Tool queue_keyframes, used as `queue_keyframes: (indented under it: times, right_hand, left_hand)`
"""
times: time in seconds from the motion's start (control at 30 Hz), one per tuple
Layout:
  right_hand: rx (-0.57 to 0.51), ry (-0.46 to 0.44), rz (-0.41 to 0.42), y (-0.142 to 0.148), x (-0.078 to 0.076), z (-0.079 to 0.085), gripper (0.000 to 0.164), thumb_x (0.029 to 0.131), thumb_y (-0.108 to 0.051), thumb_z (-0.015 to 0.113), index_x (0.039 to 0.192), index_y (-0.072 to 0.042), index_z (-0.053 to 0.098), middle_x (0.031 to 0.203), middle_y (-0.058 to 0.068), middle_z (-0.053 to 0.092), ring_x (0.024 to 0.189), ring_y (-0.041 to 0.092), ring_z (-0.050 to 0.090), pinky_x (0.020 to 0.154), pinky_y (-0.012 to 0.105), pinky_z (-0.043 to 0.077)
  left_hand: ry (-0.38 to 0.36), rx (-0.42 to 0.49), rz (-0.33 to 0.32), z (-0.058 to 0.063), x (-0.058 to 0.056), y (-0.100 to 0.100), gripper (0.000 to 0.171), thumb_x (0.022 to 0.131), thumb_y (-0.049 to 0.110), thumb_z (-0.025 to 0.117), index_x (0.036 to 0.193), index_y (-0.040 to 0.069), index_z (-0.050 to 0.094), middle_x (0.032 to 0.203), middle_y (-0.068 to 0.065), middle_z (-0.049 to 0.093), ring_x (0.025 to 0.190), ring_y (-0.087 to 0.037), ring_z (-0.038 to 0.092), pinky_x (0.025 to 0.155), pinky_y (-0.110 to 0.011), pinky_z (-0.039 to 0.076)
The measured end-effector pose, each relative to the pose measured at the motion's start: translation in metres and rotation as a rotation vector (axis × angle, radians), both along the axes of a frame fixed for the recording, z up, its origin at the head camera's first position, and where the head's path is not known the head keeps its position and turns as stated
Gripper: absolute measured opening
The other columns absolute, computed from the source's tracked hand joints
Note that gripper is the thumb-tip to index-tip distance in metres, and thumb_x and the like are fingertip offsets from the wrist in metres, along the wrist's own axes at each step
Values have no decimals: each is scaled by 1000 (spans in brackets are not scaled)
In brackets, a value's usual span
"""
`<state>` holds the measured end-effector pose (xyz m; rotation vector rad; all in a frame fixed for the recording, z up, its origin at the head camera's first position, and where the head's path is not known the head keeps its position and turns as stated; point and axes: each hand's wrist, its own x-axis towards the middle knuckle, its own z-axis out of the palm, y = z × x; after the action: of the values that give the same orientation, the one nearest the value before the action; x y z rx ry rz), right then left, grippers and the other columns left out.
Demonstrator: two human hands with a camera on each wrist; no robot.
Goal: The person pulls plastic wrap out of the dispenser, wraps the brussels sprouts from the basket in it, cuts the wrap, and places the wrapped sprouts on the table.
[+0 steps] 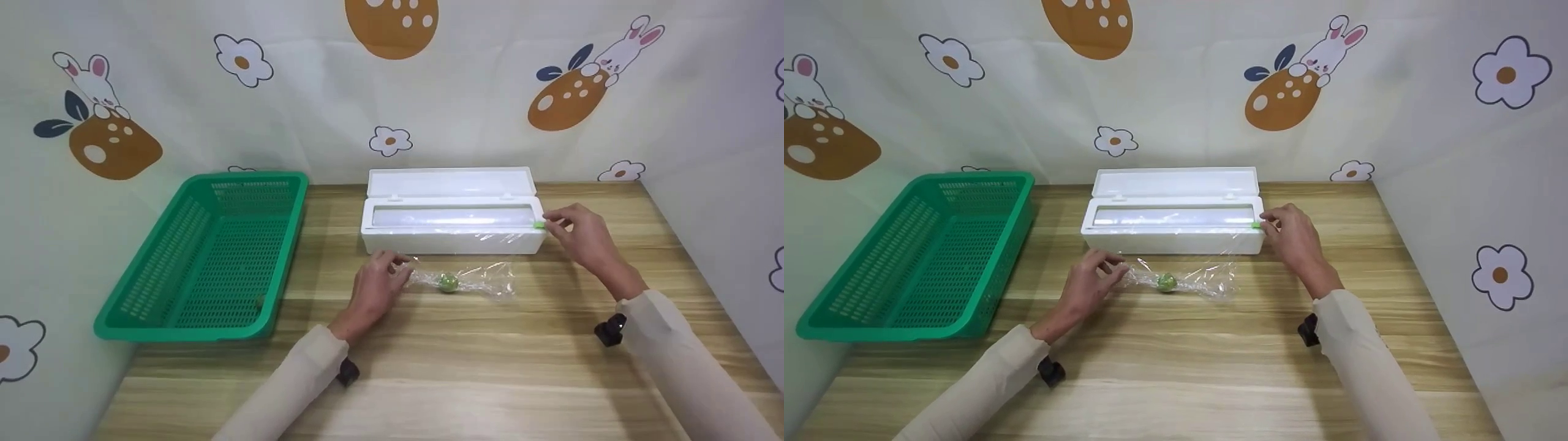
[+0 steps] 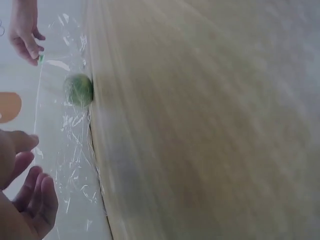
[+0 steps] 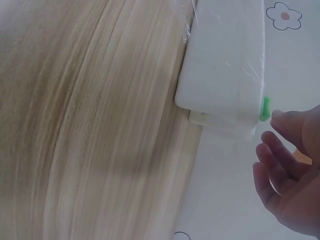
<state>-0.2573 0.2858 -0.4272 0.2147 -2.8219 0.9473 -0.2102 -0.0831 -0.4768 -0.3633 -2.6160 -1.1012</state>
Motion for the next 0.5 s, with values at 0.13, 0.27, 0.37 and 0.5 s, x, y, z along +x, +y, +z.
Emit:
queue_keyframes:
  times: [0.13, 0.27, 0.37, 0.5]
  right_hand:
    - [8, 1, 2, 1, -1, -2, 24, 99, -10, 62, 116, 3, 70, 111, 23, 64, 102, 38, 61, 78, 36, 48]
    - [13, 14, -1, 1, -3, -2, 22, 98, -10, 63, 113, 3, 71, 109, 23, 66, 100, 37, 62, 76, 34, 47]
    - [13, 13, -1, 1, -3, -3, 21, 98, -11, 64, 112, 3, 71, 109, 23, 66, 99, 37, 62, 77, 34, 47]
    - [7, 13, -2, 1, -3, -3, 21, 98, -12, 64, 112, 3, 71, 108, 23, 67, 99, 36, 62, 77, 33, 47]
  left_hand:
    - [-104, 143, 179, 4, -8, -7, 18, 93, 21, 71, 103, 6, 67, 101, -10, 68, 86, -22, 66, 72, -32, 57]
    - [-214, 298, 360, 8, -18, -17, 31, 93, 29, 72, 110, 6, 58, 109, -12, 63, 96, -24, 63, 80, -36, 54]
    - [-277, 363, 400, 9, -27, -25, 49, 90, 35, 75, 122, 7, 50, 122, -13, 57, 111, -28, 58, 94, -40, 50]
    - [-389, 413, 295, 6, -37, -35, 73, 90, 41, 74, 145, 9, 37, 146, -15, 45, 136, -31, 47, 115, -46, 41]
